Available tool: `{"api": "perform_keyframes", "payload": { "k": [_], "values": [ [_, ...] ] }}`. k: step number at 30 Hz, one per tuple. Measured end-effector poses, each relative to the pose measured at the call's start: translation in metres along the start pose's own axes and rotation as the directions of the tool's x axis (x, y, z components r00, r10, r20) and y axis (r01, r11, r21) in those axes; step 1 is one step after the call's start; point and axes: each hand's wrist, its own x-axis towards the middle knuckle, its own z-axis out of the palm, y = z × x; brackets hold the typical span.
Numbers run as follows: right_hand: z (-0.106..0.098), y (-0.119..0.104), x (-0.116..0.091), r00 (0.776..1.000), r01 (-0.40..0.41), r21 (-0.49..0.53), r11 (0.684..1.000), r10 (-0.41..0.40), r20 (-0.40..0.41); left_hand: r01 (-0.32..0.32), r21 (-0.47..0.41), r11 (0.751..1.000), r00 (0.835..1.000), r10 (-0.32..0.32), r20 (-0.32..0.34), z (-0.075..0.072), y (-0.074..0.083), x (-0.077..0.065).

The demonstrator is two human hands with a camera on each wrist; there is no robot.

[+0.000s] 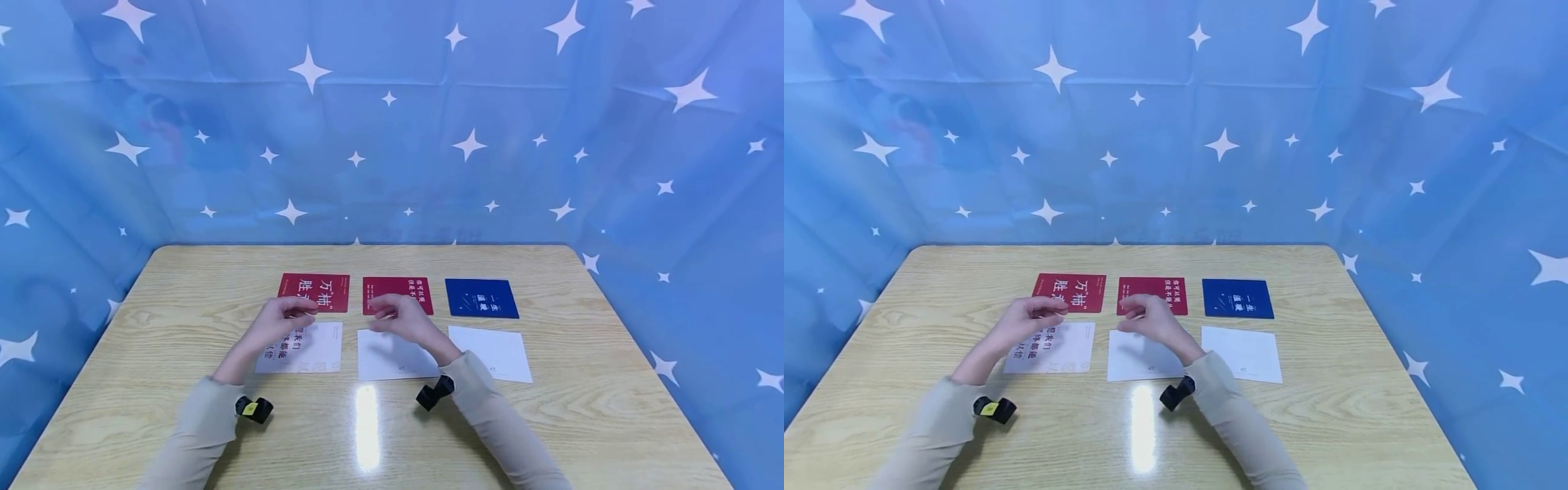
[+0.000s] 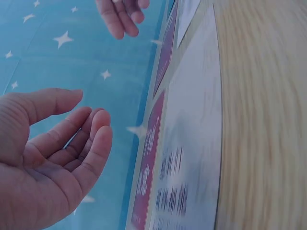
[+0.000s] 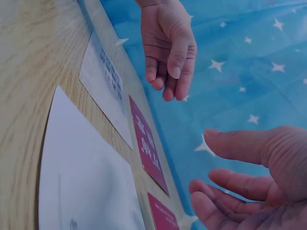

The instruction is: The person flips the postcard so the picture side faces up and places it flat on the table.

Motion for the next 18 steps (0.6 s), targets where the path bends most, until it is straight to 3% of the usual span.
{"api": "perform_keyframes", "payload": {
  "k": [7, 18],
  "values": [
    [-0.01, 0.009, -0.009, 0.999, -0.023, -0.014, 1.0, 0.023, -0.029, -0.016, -0.043, 0.999, 1.0, 0.017, 0.026, 0.027, 0.003, 0.013],
    [-0.023, 0.025, -0.024, 0.997, -0.059, -0.036, 0.998, 0.057, -0.046, 0.051, -0.037, 0.998, 0.991, -0.046, 0.123, 0.061, 0.008, 0.022]
  ]
}}
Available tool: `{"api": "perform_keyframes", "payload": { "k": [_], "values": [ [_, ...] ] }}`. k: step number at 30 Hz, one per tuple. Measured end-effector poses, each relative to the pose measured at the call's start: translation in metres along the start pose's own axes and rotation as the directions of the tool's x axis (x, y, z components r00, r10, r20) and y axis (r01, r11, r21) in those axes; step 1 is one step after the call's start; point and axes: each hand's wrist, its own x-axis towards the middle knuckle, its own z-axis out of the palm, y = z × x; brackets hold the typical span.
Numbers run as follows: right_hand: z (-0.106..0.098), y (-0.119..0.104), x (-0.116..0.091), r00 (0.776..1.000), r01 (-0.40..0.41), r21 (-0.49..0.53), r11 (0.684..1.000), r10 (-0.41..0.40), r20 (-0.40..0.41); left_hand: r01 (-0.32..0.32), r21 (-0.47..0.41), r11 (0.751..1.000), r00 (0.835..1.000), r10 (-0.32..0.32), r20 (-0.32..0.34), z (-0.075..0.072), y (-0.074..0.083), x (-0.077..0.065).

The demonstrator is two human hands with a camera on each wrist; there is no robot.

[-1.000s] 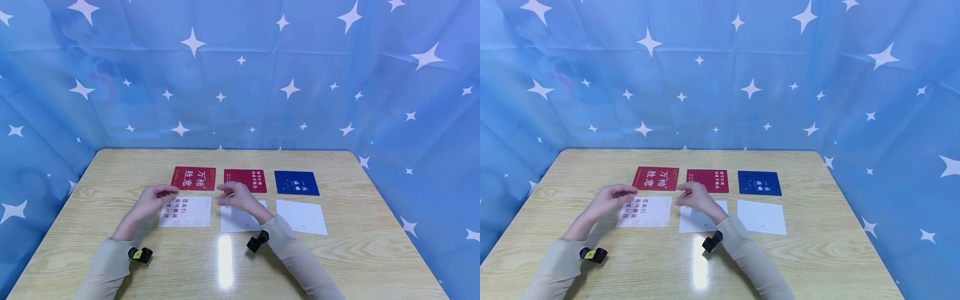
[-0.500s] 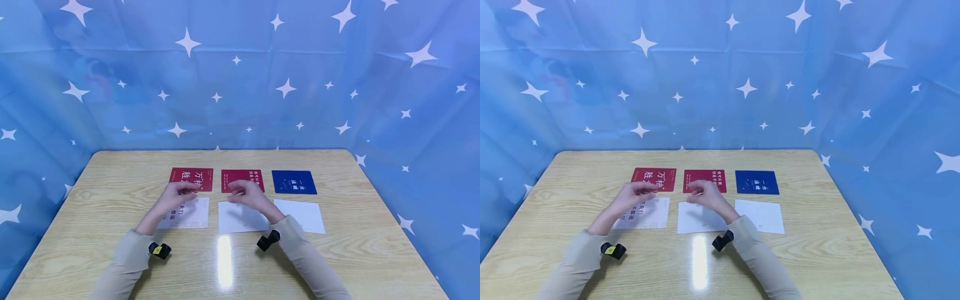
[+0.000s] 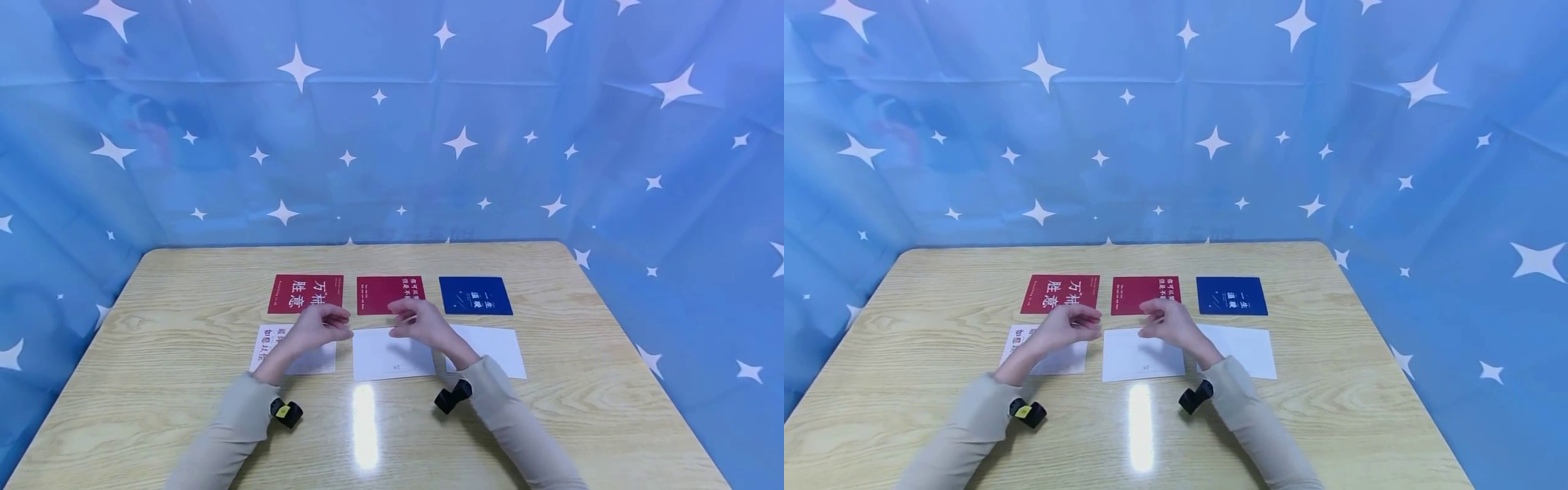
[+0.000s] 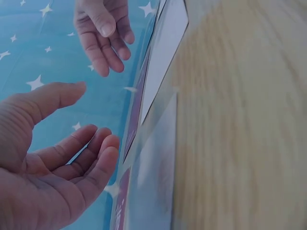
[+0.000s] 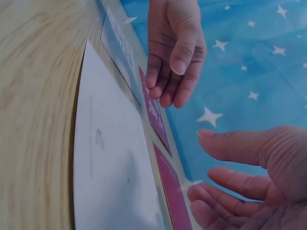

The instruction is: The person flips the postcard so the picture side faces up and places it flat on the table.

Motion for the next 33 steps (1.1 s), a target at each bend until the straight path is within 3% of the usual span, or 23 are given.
{"api": "perform_keyframes", "payload": {
  "k": [6, 13, 22, 33],
  "values": [
    [-0.006, 0.01, -0.005, 1.0, -0.022, -0.022, 1.0, 0.021, -0.022, 0.007, 0.017, 1.0, 1.0, -0.007, 0.007, 0.012, 0.003, 0.004],
    [-0.01, 0.019, -0.008, 0.998, -0.034, -0.107, 0.994, 0.028, -0.059, 0.043, 0.071, 0.997, 0.998, -0.04, -0.047, 0.021, 0.008, 0.003],
    [-0.012, 0.024, -0.01, 0.989, -0.119, -0.148, 0.982, 0.105, -0.1, 0.061, 0.091, 0.994, 0.997, -0.056, -0.061, 0.026, 0.006, 0.006],
    [-0.011, 0.026, -0.013, 0.993, -0.1, -0.179, 0.979, 0.087, -0.079, 0.057, 0.154, 0.986, 0.997, -0.048, -0.058, 0.031, 0.009, 0.008]
  ]
}}
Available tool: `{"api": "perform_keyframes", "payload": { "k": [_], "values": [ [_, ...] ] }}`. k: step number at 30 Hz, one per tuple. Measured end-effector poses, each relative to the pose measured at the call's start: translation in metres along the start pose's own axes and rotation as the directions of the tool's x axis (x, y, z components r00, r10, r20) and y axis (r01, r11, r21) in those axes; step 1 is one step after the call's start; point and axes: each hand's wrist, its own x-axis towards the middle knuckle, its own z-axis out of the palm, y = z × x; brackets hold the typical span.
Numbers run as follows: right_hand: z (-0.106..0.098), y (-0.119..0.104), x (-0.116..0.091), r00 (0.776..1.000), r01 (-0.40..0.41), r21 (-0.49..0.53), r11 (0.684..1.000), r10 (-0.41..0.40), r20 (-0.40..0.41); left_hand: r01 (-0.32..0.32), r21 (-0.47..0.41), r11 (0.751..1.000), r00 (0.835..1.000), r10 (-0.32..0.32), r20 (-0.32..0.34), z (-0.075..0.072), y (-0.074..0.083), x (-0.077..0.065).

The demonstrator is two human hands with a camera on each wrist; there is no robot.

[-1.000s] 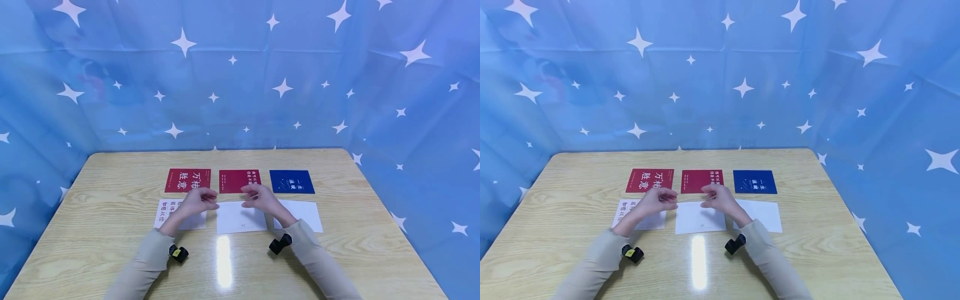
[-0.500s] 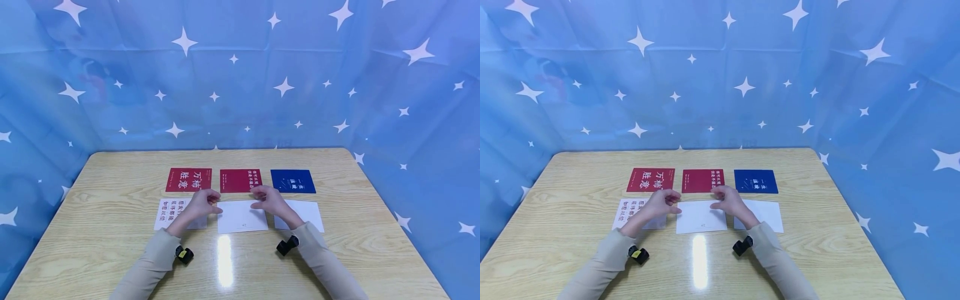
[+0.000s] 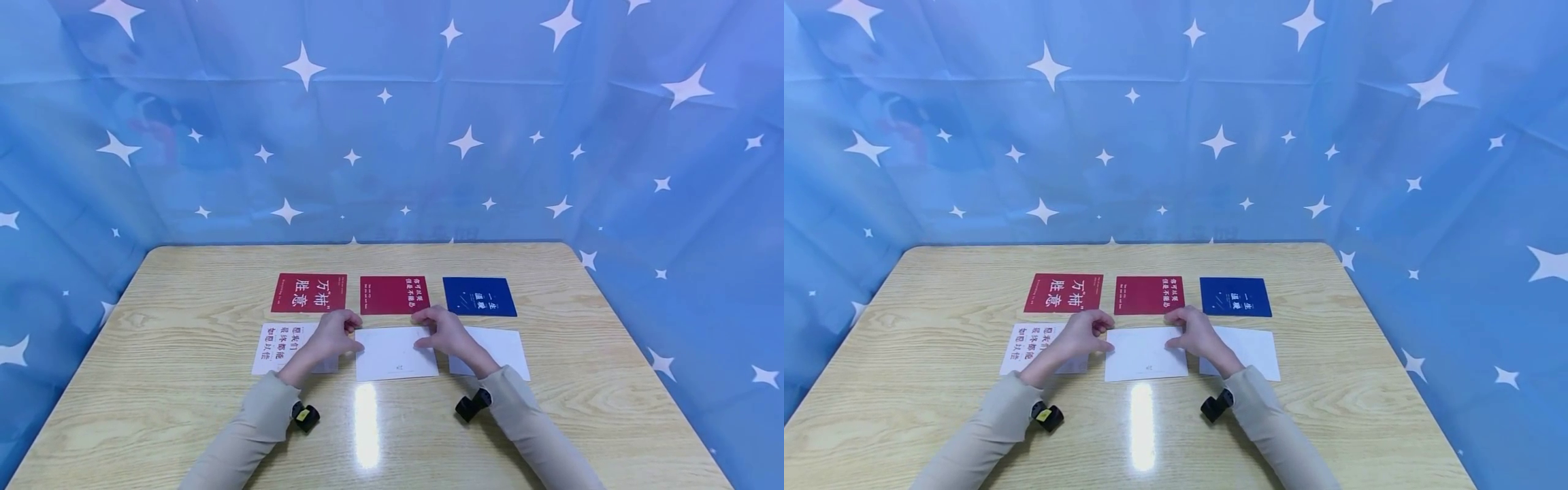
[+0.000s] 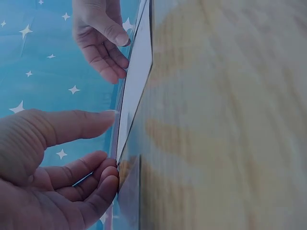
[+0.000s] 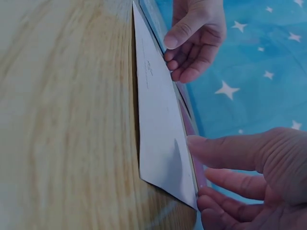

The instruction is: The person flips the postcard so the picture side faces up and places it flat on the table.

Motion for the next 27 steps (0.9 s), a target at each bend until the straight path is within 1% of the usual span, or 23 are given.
{"api": "perform_keyframes", "payload": {
  "k": [3, 9, 14, 20, 23, 27],
  "values": [
    [0.0012, 0.0016, 0.0002, 1.0, 0.008, -0.025, 1.0, -0.008, 0.0, -0.012, 0.022, 1.0, 1.0, 0.012, 0.009, 0.0002, 0.0012, 0.0007],
    [0.0046, 0.0052, 0.0009, 1.0, 0.005, -0.07, 0.998, -0.005, 0.004, -0.029, 0.024, 0.999, 0.999, 0.028, 0.026, -0.0002, 0.0001, 0.0023],
    [0.0047, 0.005, 0.0037, 1.0, -0.029, -0.082, 0.996, 0.03, 0.009, -0.04, 0.018, 0.999, 0.999, 0.039, 0.029, 0.0006, -0.0007, 0.0027],
    [0.0032, 0.004, 0.0081, 0.996, -0.081, -0.096, 0.992, 0.084, 0.031, -0.085, 0.051, 0.995, 0.996, 0.084, 0.036, 0.002, -0.001, 0.0034],
    [0.0024, 0.0032, 0.0093, 0.996, -0.074, -0.101, 0.992, 0.078, 0.044, -0.102, 0.071, 0.992, 0.994, 0.099, 0.046, 0.002, -0.0005, 0.0031],
    [0.0007, 0.0022, 0.0093, 0.997, -0.028, -0.107, 0.994, 0.035, 0.064, -0.117, 0.111, 0.987, 0.992, 0.111, 0.06, 0.0019, 0.0007, 0.0026]
  ]
}}
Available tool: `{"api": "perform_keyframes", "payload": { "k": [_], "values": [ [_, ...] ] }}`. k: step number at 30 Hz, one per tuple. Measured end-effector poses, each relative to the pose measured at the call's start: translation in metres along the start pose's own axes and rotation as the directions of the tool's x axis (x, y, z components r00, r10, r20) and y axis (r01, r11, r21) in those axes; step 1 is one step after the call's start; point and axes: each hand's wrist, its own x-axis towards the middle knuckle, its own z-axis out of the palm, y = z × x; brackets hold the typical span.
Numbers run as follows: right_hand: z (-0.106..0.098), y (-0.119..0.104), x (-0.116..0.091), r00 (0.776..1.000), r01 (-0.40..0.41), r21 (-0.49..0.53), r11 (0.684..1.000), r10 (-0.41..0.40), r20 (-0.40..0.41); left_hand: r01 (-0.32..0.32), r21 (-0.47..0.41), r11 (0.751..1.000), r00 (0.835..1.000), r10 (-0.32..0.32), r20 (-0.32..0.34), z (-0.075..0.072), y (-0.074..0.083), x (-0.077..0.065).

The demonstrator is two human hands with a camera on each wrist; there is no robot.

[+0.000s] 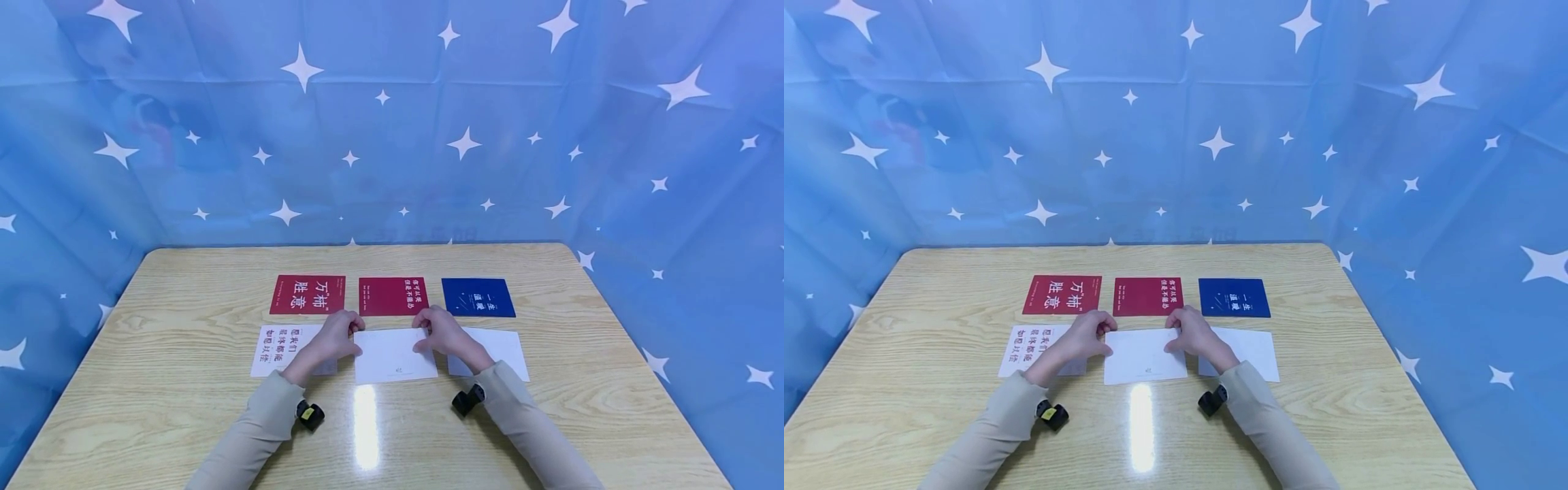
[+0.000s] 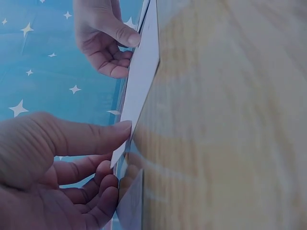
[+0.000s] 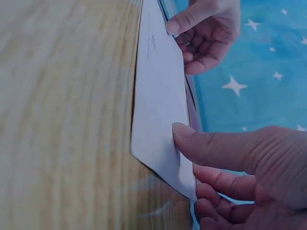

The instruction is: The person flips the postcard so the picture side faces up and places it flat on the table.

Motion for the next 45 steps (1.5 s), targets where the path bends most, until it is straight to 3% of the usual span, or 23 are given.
{"api": "perform_keyframes", "payload": {
  "k": [8, 13, 19, 23, 25, 29, 36, 45],
  "values": [
    [-0.001, 0.001, 0.001, 0.998, 0.051, -0.039, 0.998, -0.05, 0.026, 0.021, 0.035, 0.999, 1.0, -0.022, 0.014, 0.001, 0.001, 0.0],
    [-0.001, -0.001, 0.001, 0.999, 0.026, -0.031, 0.999, -0.025, 0.026, 0.004, 0.016, 1.0, 1.0, -0.005, 0.016, 0.002, -0.001, 0.0],
    [-0.003, 0.0, -0.003, 1.0, -0.022, -0.055, 0.998, 0.022, 0.001, -0.088, -0.019, 0.996, 0.996, 0.088, -0.005, 0.0, -0.006, -0.004],
    [-0.006, 0.003, -0.006, 1.0, -0.03, -0.062, 0.998, 0.03, -0.006, -0.053, -0.07, 0.996, 0.999, 0.052, -0.009, -0.002, -0.005, -0.005],
    [-0.009, 0.005, -0.009, 1.0, -0.004, -0.041, 0.999, 0.004, -0.01, 0.011, -0.137, 0.99, 1.0, -0.011, 0.003, -0.004, -0.002, -0.006],
    [-0.016, 0.006, -0.014, 0.999, 0.048, 0.049, 0.998, -0.047, -0.014, 0.057, -0.252, 0.966, 0.998, -0.054, 0.019, -0.01, 0.001, -0.006],
    [-0.026, 0.006, -0.021, 0.985, 0.174, 0.118, 0.978, -0.17, -0.042, 0.034, -0.353, 0.935, 0.999, -0.032, 0.01, -0.019, 0.003, -0.008],
    [-0.035, 0.002, -0.028, 0.972, 0.233, 0.185, 0.955, -0.224, -0.07, 0.002, -0.352, 0.936, 0.999, -0.017, -0.04, -0.025, 0.002, -0.01]
  ]
}}
